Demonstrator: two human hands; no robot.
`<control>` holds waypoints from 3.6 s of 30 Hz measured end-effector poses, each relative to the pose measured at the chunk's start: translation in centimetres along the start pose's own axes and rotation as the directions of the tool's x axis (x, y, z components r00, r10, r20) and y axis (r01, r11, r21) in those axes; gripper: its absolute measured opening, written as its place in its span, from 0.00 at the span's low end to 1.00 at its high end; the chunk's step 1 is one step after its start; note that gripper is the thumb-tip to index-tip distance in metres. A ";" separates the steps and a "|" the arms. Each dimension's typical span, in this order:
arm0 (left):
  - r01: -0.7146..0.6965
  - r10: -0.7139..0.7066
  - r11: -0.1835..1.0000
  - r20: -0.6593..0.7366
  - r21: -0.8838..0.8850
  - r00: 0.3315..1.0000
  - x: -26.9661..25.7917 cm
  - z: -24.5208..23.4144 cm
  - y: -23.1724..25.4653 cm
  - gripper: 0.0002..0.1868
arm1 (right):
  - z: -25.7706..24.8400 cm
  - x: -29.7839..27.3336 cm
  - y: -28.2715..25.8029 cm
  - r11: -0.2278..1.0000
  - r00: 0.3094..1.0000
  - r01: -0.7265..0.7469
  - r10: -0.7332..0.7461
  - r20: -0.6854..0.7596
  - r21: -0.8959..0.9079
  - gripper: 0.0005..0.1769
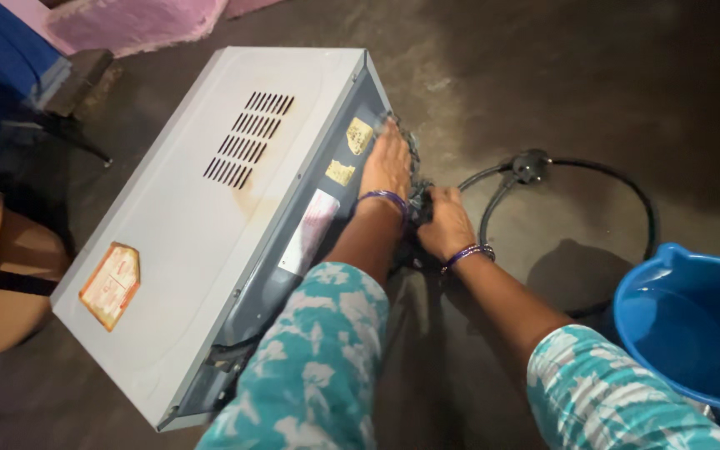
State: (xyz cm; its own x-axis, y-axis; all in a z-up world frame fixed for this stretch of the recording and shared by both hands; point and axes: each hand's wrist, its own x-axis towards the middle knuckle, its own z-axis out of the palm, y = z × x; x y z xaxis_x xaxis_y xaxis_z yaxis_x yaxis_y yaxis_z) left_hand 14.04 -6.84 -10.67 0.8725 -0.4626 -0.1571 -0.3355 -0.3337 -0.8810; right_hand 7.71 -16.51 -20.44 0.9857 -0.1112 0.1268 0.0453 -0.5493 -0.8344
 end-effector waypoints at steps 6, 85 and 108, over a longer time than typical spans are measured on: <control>-0.181 0.176 0.981 0.076 0.066 0.981 2.8 6.2 6.5 0.34 | 1.7 -0.3 2.2 0.996 0.997 0.058 -0.054 0.061 -0.071 0.27; 0.161 -0.506 0.713 -0.342 -0.683 0.791 -31.2 0.5 1.4 0.12 | -1.5 -11.2 -14.1 0.806 0.770 0.491 -0.225 0.597 -0.330 0.31; -0.058 0.024 0.993 -0.318 -0.098 0.948 -41.0 2.6 -2.8 0.31 | -1.7 -12.2 -20.8 0.701 0.588 0.669 -0.294 0.754 -0.248 0.21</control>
State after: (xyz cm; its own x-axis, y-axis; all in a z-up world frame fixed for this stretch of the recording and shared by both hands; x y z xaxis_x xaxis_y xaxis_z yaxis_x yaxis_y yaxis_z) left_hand -19.84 15.20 -2.98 0.7060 -0.7077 -0.0284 -0.4189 -0.3850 -0.8224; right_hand -5.55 -5.09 -3.76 0.6882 0.7206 -0.0844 0.6508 -0.6645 -0.3672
